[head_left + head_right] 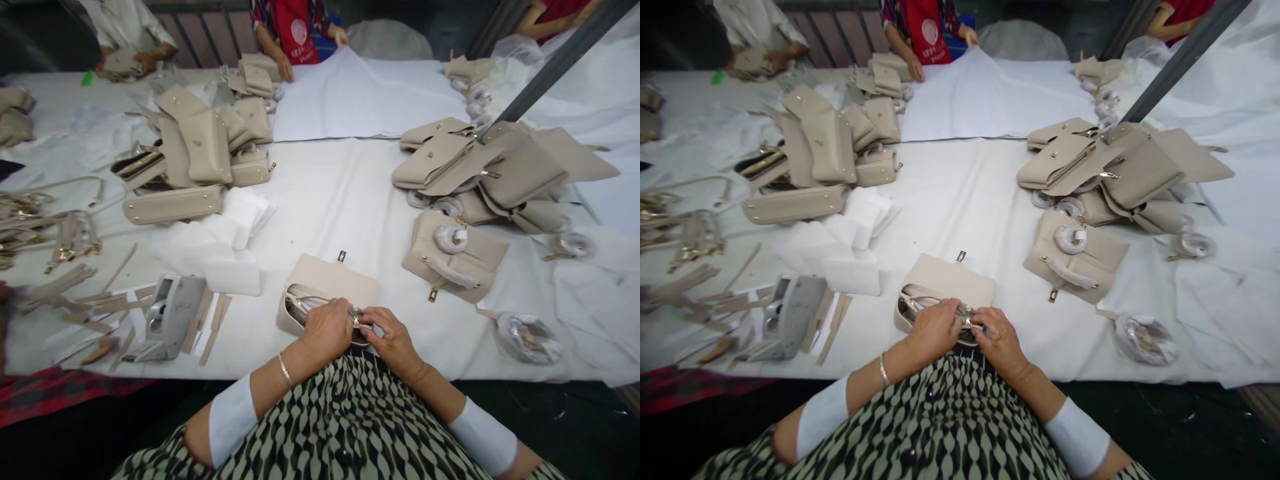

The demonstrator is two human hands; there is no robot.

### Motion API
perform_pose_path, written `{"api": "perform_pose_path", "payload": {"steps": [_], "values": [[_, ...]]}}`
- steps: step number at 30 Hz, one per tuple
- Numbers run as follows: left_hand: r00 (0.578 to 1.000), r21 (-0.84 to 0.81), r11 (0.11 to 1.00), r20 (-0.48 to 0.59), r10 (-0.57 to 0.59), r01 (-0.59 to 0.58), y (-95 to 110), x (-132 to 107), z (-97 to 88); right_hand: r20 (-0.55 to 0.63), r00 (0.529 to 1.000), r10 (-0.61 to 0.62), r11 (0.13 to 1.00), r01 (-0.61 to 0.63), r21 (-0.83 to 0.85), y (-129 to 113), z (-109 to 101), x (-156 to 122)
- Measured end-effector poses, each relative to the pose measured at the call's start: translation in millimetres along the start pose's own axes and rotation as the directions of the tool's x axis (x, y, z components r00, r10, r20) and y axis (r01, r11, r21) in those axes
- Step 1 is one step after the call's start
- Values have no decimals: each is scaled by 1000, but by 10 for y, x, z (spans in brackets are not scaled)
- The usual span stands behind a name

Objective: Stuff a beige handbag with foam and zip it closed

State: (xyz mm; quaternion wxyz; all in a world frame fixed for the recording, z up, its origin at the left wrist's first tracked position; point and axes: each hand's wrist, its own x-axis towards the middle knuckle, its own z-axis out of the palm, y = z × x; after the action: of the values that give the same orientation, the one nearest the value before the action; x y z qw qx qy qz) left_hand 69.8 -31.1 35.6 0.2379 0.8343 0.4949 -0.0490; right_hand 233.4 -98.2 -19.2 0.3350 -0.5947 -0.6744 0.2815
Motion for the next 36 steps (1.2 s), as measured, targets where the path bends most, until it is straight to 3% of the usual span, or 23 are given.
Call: {"api": "perform_pose_path", "payload": {"steps": [4,9,14,23,28,31,36], "values": [[1000,9,1000,17,20,-20,-23,27,-14,-12,998,55,996,-54,76,46,29,-47],[988,-12,998,140,67,-66,-16,172,-9,0,995,95,985,-94,145,36,45,-75],[949,-104,985,270,162,-138,1,222,-57,-2,984,177,982,-176,62,-63,9,-64],[945,-9,968,212,248,-252,40,122,-52,204,951,232,956,-184,-229,-163,-13,51],[982,80,983,99,159,-167,144,81,34,117,965,234,951,-202,-235,-123,69,56],[987,79,987,88,136,-143,203,85,75,53,971,235,952,-219,-212,-87,104,42],[992,106,987,55,112,-117,179,126,102,61,979,194,959,-176,-223,-89,98,50]]}}
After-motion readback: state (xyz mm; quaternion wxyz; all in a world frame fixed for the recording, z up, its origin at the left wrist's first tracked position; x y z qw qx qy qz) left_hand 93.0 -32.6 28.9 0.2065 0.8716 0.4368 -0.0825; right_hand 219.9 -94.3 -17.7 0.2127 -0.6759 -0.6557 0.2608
